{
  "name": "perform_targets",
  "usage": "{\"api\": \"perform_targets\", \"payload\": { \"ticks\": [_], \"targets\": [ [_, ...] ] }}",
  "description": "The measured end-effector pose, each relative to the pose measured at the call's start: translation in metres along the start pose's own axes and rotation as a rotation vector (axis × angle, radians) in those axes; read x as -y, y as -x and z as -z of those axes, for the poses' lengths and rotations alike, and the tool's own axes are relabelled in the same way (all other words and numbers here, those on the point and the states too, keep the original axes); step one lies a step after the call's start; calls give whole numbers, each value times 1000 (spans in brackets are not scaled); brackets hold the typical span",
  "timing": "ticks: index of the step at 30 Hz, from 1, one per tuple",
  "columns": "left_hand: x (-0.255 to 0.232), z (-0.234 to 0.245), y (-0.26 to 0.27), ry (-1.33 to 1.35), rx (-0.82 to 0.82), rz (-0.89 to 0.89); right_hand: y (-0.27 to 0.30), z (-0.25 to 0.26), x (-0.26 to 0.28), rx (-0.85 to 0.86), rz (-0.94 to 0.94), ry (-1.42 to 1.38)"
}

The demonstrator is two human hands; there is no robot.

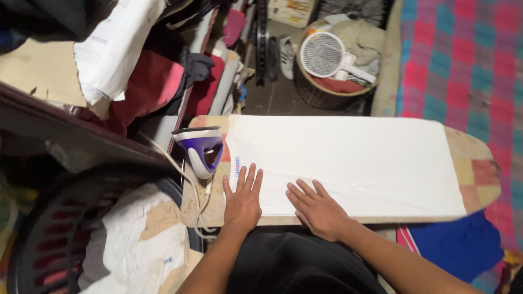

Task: The person irons a white t-shirt on an ironing board using a purple and white iron. They smooth the fabric, move the iron back and forth, and reposition the shirt to cover different areas.

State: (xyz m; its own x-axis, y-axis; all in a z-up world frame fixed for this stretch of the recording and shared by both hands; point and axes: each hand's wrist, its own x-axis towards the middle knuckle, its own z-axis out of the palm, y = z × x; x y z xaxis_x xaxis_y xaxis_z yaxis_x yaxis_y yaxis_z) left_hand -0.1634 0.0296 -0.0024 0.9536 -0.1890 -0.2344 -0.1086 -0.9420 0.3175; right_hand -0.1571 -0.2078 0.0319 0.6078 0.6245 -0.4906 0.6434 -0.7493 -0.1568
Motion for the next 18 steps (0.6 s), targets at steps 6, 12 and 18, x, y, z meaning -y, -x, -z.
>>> {"api": "perform_targets", "payload": {
  "ticks": [6,12,18],
  "targets": [
    [7,6,-2,-55,59,-34,22,-25,5,-61,-95,35],
    [9,9,0,-28,69,-44,39,-27,18,-176,-215,22],
    [3,-7,-2,-65,-45,-109,-2,-11,37,-367,-241,-74]
  ]
}}
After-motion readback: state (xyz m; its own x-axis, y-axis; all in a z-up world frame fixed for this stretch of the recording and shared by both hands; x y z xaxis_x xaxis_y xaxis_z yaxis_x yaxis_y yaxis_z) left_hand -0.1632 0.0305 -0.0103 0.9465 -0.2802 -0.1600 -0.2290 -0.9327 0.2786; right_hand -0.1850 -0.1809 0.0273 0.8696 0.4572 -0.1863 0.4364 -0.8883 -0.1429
